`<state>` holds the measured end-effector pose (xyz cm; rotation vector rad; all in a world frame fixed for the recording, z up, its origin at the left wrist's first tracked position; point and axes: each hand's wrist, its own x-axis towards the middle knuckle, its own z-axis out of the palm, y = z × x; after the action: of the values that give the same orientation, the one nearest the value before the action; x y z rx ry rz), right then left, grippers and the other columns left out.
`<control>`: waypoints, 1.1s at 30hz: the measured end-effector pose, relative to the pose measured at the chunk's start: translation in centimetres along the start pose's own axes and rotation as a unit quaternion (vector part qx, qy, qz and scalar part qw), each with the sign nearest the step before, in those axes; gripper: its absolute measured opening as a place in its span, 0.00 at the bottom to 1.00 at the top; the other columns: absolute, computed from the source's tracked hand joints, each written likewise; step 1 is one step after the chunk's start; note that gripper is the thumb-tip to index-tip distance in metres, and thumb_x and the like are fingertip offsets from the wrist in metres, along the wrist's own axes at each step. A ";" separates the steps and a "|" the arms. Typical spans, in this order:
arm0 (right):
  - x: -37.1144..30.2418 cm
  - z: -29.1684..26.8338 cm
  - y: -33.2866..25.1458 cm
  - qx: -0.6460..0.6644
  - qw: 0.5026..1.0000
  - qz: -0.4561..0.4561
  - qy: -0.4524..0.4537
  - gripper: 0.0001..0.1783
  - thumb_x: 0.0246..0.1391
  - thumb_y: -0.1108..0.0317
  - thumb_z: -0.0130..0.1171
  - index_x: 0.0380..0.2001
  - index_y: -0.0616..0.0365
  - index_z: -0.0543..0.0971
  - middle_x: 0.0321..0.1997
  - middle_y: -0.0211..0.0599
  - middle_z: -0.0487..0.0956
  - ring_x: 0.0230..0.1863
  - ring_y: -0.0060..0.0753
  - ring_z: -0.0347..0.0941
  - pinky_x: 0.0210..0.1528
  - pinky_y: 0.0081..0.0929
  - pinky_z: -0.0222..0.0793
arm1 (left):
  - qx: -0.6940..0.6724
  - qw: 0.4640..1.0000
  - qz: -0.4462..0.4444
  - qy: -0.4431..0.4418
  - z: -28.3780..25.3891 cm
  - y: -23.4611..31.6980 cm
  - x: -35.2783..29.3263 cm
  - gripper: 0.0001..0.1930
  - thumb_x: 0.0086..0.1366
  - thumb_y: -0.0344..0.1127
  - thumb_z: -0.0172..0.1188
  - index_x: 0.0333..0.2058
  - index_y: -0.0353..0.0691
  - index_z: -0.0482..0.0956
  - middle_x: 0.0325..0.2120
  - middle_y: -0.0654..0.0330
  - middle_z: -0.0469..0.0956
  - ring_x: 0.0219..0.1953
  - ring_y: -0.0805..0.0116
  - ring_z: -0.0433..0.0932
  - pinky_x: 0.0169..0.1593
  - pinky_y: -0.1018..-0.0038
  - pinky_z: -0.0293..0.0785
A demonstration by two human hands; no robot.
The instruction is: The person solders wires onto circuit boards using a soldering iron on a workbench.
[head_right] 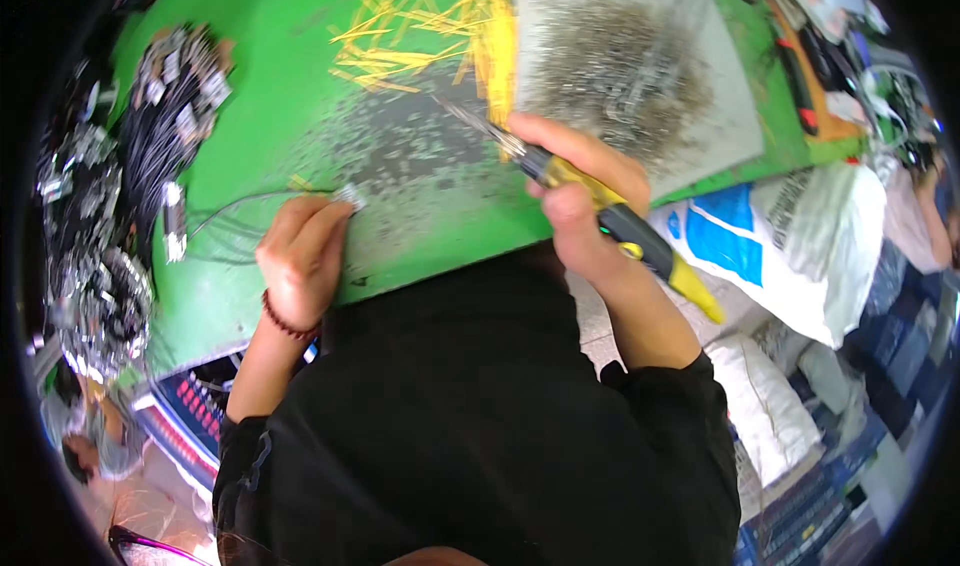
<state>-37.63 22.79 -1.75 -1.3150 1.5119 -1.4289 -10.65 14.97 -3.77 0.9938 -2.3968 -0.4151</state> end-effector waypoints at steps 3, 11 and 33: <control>-2.7 -4.7 1.5 -0.062 0.983 -0.047 0.169 0.26 0.56 0.53 0.53 0.41 0.70 0.77 0.29 0.32 0.74 0.22 0.16 0.63 0.24 0.12 0.56 | 0.011 1.000 -0.009 0.005 -0.1 0.5 0.1 0.12 0.44 0.20 0.65 0.30 0.39 0.81 0.27 0.59 0.76 0.28 0.62 0.77 0.30 0.70 0.74; -4.6 -10.2 3.5 -0.017 0.955 0.001 0.297 0.05 0.47 0.78 0.48 0.31 0.64 0.70 0.20 0.29 0.67 0.18 0.16 0.59 0.23 0.13 0.56 | 0.008 1.000 -0.009 -0.007 0.1 0.8 0.6 0.11 0.45 0.18 0.64 0.30 0.37 0.81 0.26 0.59 0.76 0.28 0.62 0.76 0.30 0.70 0.74; -2.4 -5.7 2.1 0.012 0.975 -0.120 0.188 0.08 0.44 0.74 0.53 0.29 0.64 0.68 0.23 0.35 0.69 0.21 0.19 0.61 0.24 0.13 0.57 | 0.001 1.000 0.003 0.020 0.2 0.1 0.0 0.11 0.44 0.23 0.60 0.29 0.39 0.80 0.27 0.61 0.76 0.29 0.62 0.77 0.31 0.70 0.75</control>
<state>-42.81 26.57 -3.13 -1.2979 1.6034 -1.9325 -10.82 15.07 -3.83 0.9857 -2.3652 -0.3874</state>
